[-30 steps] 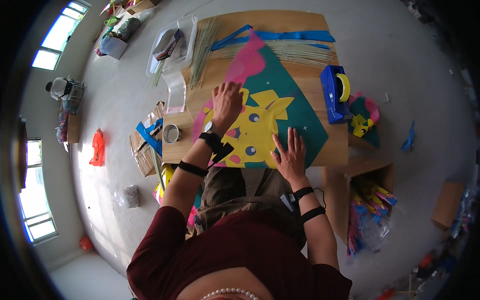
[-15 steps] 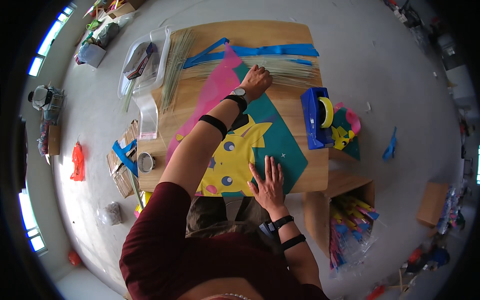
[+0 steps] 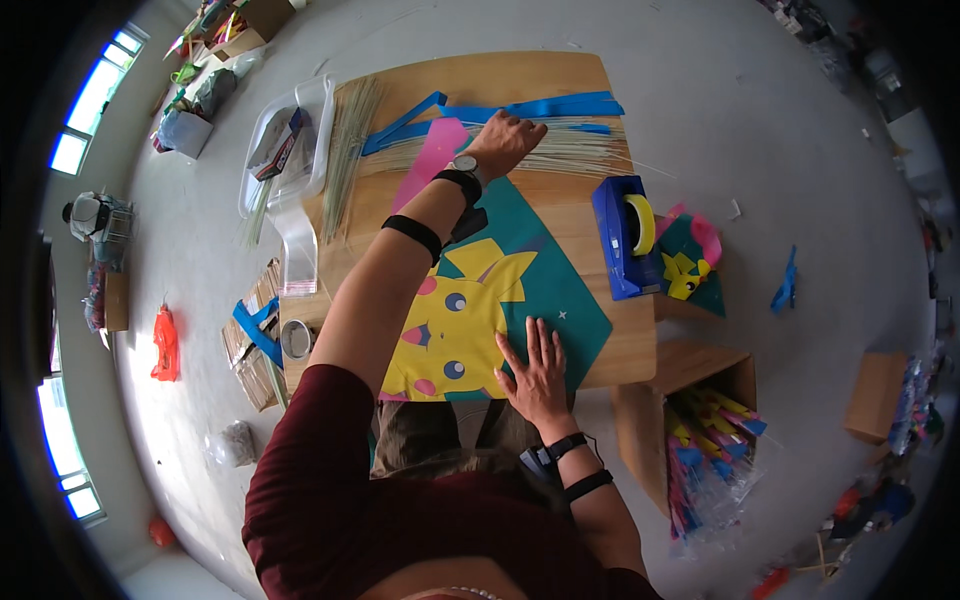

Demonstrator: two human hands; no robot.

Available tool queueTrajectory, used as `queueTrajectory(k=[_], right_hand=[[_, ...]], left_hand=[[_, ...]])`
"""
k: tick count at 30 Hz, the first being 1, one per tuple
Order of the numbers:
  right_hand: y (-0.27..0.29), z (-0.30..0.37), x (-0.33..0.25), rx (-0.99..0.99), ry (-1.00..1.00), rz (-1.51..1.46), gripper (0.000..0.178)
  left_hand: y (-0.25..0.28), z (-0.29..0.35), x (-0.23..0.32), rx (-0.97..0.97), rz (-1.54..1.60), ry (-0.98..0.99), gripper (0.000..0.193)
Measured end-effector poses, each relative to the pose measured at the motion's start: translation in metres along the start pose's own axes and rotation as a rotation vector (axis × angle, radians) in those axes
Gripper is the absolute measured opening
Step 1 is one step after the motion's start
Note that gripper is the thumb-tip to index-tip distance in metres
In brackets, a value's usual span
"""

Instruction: The person assembles a Pikachu-themed kite by hand. They insert a thin rod into a sleeve on the kite fabric, smooth the material, and secure the rod with tape. The person then folds the kite and places it into a clear plastic sleeve.

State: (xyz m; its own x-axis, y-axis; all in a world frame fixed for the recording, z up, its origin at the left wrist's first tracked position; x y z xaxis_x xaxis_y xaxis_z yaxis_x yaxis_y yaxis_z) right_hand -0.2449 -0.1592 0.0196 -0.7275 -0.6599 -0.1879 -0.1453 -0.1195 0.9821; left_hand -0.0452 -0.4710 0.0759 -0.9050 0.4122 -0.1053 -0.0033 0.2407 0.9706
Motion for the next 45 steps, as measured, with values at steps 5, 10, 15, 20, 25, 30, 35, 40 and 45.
queueTrajectory(k=[5, 10, 15, 20, 25, 30, 35, 40, 45], right_hand=[[0.002, 0.002, 0.0, 0.041, 0.007, 0.008, 0.066], [0.0, 0.004, -0.002, 0.09, 0.017, 0.018, 0.066], [-0.004, 0.009, 0.001, 0.137, 0.013, 0.029, 0.065], [-0.005, 0.011, -0.001, 0.182, 0.023, 0.022, 0.067], [-0.011, 0.013, -0.001, 0.215, 0.032, 0.059, 0.072], [-0.011, 0.014, 0.003, 0.227, 0.036, 0.068, 0.073], [0.005, 0.021, 0.006, 0.292, -0.073, 0.139, 0.073], [-0.007, 0.027, 0.033, 0.255, -0.243, 0.174, 0.073], [-0.005, 0.04, 0.062, 0.267, -0.342, 0.22, 0.074]], left_hand=[[0.073, -0.007, -0.047, 0.319, -0.035, 0.017, 0.031], [0.154, 0.018, -0.073, 0.501, 0.422, 0.161, 0.017], [0.188, 0.086, -0.044, 0.589, 0.822, 0.243, 0.012], [0.168, 0.184, 0.013, 0.418, 1.168, 0.427, 0.015], [0.12, 0.27, 0.066, 0.277, 1.211, 0.65, 0.019], [0.1, 0.321, 0.107, 0.229, 1.104, 0.75, 0.019], [0.087, 0.35, 0.127, 0.257, 1.062, 0.762, 0.015], [0.077, 0.343, 0.15, 0.281, 1.039, 0.67, 0.013], [0.064, 0.331, 0.16, 0.256, 1.084, 0.651, 0.013]])
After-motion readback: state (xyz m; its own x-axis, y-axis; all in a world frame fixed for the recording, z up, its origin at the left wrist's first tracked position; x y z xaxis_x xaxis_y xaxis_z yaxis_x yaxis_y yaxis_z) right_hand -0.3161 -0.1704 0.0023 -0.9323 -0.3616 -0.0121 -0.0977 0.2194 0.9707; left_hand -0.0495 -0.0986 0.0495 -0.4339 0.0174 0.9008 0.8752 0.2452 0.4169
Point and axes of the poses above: each hand's wrist, its own z-axis away from the middle knuckle, its own y-axis out of the back of the hand, x = y × z, the point moved 5 cm from there along -z, towards the middle knuckle, and after that the axes turned 9 degrees about z, right-handed, at the moved point
